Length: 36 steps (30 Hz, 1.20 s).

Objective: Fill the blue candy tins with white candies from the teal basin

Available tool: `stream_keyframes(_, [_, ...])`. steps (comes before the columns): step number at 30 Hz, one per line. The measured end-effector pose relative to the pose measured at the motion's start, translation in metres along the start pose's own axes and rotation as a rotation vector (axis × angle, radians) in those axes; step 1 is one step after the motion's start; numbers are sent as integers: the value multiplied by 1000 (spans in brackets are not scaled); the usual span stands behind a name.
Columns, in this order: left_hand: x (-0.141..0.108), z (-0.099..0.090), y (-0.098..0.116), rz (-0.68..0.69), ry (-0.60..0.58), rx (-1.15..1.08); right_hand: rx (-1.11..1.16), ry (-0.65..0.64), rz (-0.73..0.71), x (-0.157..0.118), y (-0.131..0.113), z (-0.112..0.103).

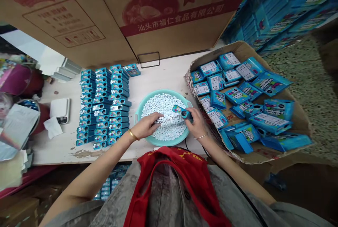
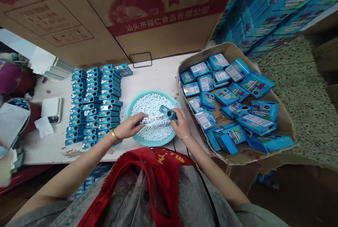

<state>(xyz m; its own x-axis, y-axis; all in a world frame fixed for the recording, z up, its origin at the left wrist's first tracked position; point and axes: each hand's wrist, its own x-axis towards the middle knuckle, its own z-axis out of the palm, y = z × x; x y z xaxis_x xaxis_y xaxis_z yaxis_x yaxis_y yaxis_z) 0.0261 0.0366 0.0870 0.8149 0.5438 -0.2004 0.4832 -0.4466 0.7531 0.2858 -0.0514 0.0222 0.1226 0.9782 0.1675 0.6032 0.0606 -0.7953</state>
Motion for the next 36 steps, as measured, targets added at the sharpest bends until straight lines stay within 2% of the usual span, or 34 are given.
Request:
stream_keyframes(3, [13, -23, 26, -28, -106, 189, -7, -50, -43, -3, -3, 10])
stream_keyframes(7, [30, -34, 68, -139, -268, 501, -2, -65, -88, -5, -6, 19])
stream_keyframes(11, [38, -35, 110, -193, -255, 653, 31, -75, -81, -6, -9, 22])
stream_keyframes(13, [38, -37, 118, -170, -244, 671, 35, -70, -76, -7, -9, 23])
stream_keyframes(15, [35, -40, 111, -151, -228, 672, 30, -60, -71, -7, -7, 22])
stream_keyframes(16, [34, -40, 101, -154, -204, 668, 30, -52, -65, -6, -6, 21])
stream_keyframes(19, [31, -32, 46, -214, -84, 632, 37, -16, -33, -5, -1, 17])
stream_keyframes(22, [32, -2, -18, -306, -57, 552, 38, 17, 16, -2, 2, 10])
stream_keyframes(25, [36, 43, -58, -317, -95, 450, 26, 32, 60, 1, 3, 2])
stream_keyframes(27, [37, 73, -65, -278, -112, 373, 21, 46, 72, 4, 3, -3])
stream_keyframes(30, [38, 105, -58, -221, -134, 243, 21, 70, 81, 6, 3, -7])
stream_keyframes(33, [36, 121, -50, -189, -132, 86, 22, 84, 101, 7, 4, -7])
stream_keyframes(36, [32, 122, -49, -185, -98, -75, 34, 111, 121, 6, 6, -5])
